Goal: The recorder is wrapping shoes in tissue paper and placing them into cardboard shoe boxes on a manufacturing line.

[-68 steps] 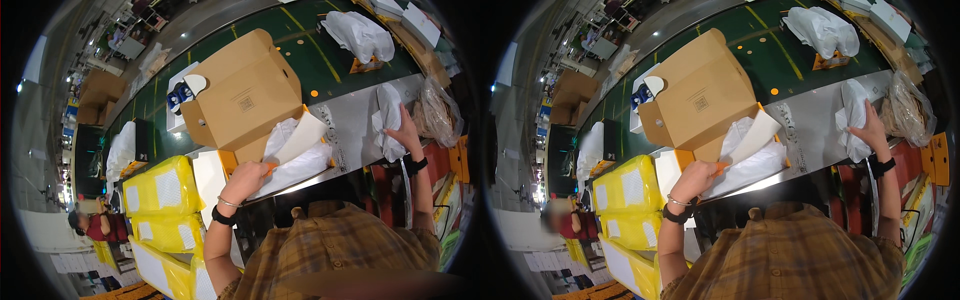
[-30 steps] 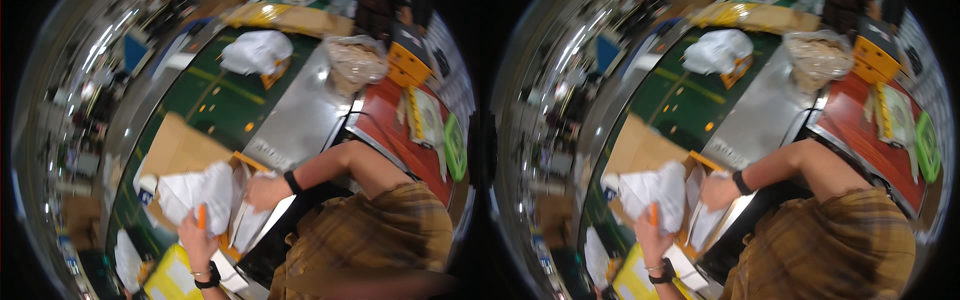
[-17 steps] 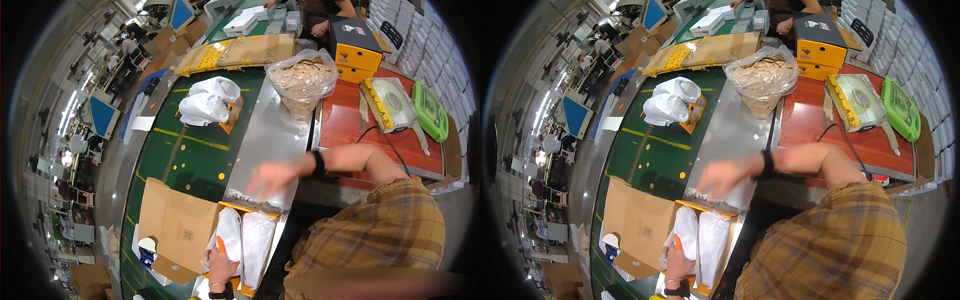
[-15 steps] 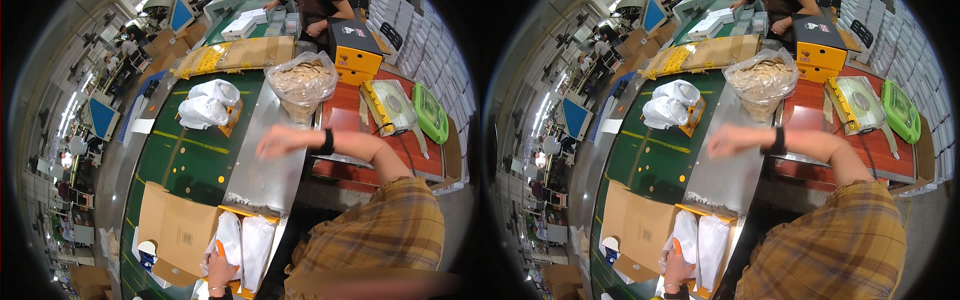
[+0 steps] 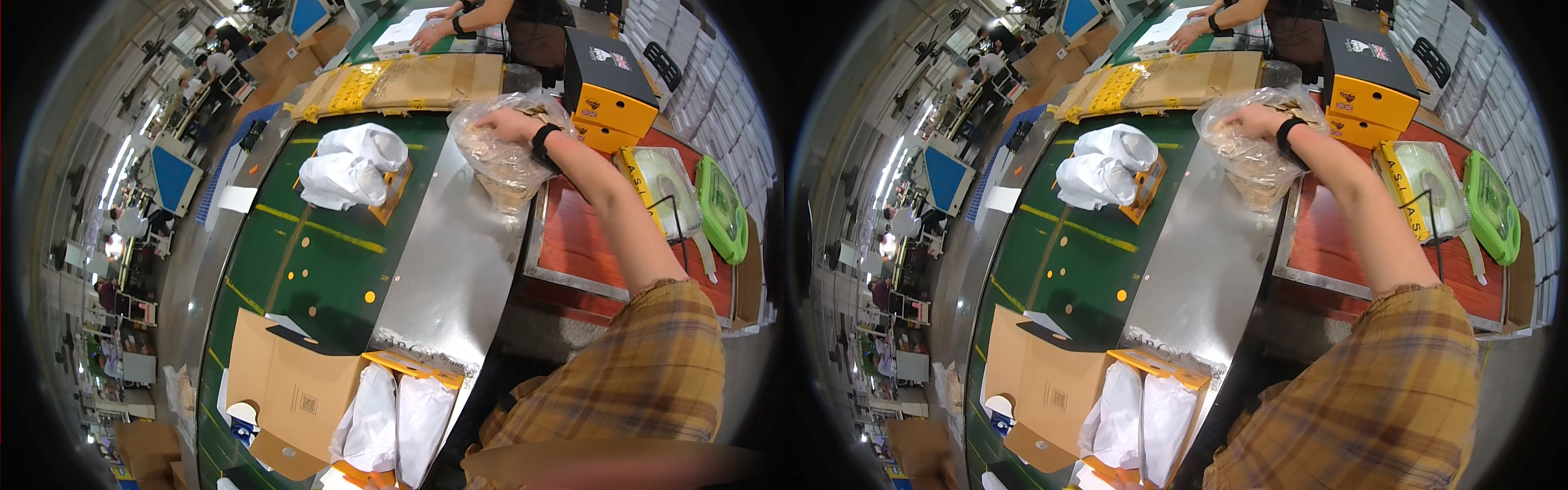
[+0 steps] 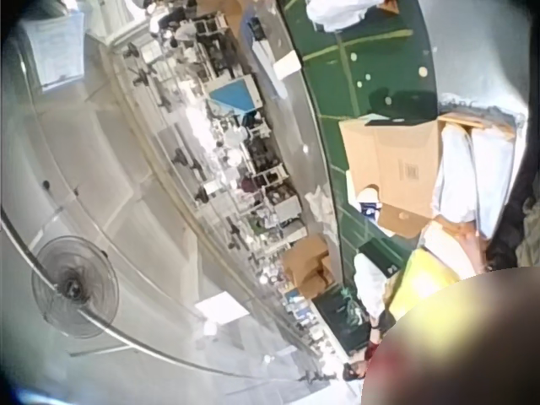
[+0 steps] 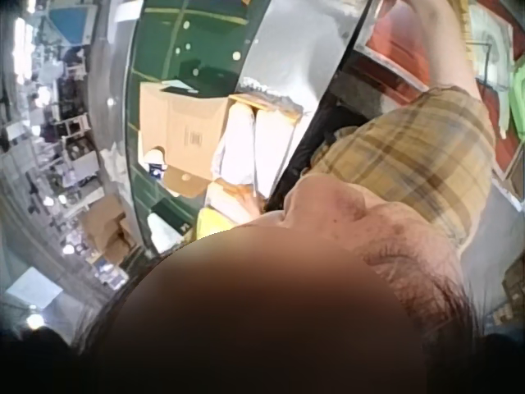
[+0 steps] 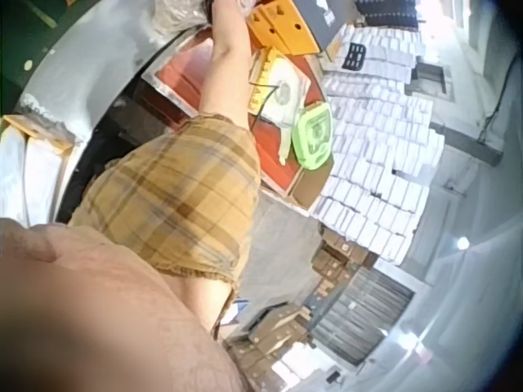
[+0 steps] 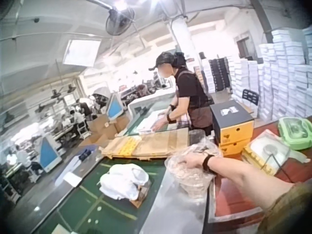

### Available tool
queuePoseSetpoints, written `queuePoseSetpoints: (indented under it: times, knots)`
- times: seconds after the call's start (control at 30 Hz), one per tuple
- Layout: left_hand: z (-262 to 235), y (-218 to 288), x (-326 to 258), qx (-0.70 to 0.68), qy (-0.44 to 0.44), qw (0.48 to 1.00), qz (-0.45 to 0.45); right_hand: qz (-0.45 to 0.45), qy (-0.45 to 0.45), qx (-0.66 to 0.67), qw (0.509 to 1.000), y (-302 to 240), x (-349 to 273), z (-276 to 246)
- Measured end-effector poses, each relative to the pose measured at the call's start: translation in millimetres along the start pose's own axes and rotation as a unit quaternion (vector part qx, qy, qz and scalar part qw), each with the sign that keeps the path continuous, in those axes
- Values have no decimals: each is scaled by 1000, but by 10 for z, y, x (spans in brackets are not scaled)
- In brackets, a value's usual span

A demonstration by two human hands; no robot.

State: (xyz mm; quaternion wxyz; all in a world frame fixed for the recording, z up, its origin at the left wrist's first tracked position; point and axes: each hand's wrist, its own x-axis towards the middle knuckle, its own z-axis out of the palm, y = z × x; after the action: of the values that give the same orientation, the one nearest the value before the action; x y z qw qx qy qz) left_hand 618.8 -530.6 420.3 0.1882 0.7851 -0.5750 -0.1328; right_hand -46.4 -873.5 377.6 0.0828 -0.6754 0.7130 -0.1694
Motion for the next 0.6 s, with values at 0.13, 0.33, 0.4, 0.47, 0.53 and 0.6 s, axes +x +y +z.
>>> queuePoseSetpoints:
  times: [0.13,0.33,0.4,0.47,0.53,0.6]
  knots:
    - [446,-428,-51,-184,34,975,-120,7,71,5,997,-313,-128,-80]
    - [410,-531,-333,-225,56,966,-117,-74,249,204,944,-844,-657,-369]
    - [360,-494,-282,-275,33,950,-145,-103,104,325,934,-1621,-1010,-322]
    - [301,-401,-239,-304,9,934,-185,-113,-123,427,889,-2501,-1383,-104]
    - [368,-535,-307,-317,42,933,-167,-101,-326,519,784,-3222,-1614,163]
    - [322,-472,-307,-302,46,936,-174,-103,-423,550,713,-3630,-1682,551]
